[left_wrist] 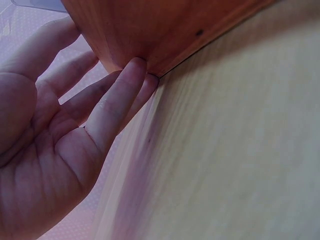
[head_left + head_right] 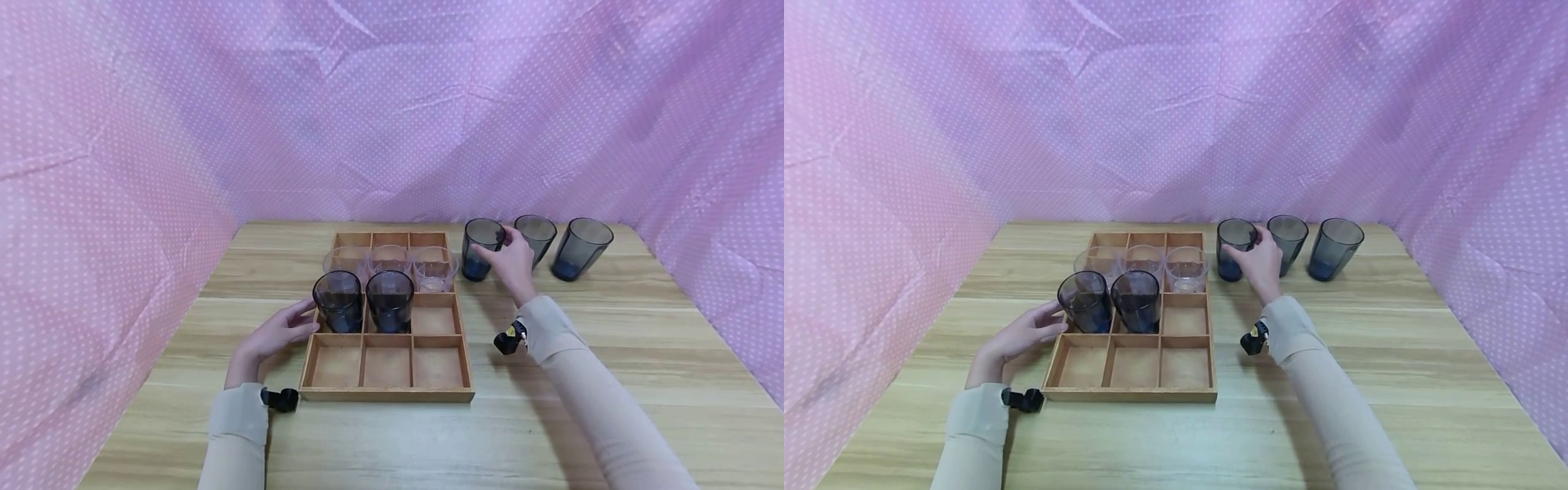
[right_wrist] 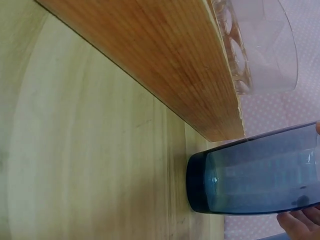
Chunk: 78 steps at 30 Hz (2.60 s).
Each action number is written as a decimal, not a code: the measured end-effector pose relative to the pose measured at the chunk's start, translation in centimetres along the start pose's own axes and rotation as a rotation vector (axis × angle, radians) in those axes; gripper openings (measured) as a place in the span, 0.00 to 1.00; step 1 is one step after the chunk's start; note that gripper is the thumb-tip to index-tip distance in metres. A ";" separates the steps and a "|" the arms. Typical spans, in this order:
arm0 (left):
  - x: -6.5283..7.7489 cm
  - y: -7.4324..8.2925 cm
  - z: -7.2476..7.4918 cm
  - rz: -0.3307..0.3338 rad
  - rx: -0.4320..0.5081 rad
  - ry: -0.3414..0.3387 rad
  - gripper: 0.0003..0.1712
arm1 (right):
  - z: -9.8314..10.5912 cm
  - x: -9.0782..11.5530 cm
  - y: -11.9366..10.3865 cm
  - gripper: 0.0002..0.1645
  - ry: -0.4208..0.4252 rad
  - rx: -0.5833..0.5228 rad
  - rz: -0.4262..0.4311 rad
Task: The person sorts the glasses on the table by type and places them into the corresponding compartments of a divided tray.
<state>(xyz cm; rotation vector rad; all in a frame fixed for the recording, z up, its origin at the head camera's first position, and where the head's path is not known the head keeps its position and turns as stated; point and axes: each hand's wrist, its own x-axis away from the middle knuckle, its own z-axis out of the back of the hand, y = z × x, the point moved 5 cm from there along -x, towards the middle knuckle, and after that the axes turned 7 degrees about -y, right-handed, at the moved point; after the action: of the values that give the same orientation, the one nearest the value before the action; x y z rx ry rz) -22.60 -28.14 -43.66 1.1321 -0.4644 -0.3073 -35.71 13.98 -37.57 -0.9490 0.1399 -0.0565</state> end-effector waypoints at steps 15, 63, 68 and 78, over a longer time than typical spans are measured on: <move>0.0 -0.1 -0.1 -0.004 0.005 -0.006 0.40 | 1.2 1.7 0.9 0.45 0.009 -0.038 0.037; 0.0 0.1 0.1 0.011 0.010 -0.006 0.42 | 2.3 9.7 -5.5 0.40 -0.255 -0.168 0.204; 0.0 0.1 0.1 0.007 0.012 -0.006 0.41 | 1.5 9.9 -6.1 0.40 -0.276 -0.195 0.224; -0.2 0.4 0.2 -0.010 0.005 -0.020 0.41 | 0.4 10.0 -6.1 0.42 -0.296 -0.212 0.203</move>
<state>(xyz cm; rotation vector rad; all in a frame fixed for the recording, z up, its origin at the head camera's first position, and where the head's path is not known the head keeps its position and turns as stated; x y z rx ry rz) -22.89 -28.01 -43.25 1.1376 -0.4781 -0.3264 -25.67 9.67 -33.34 -1.1383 -0.0334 0.2904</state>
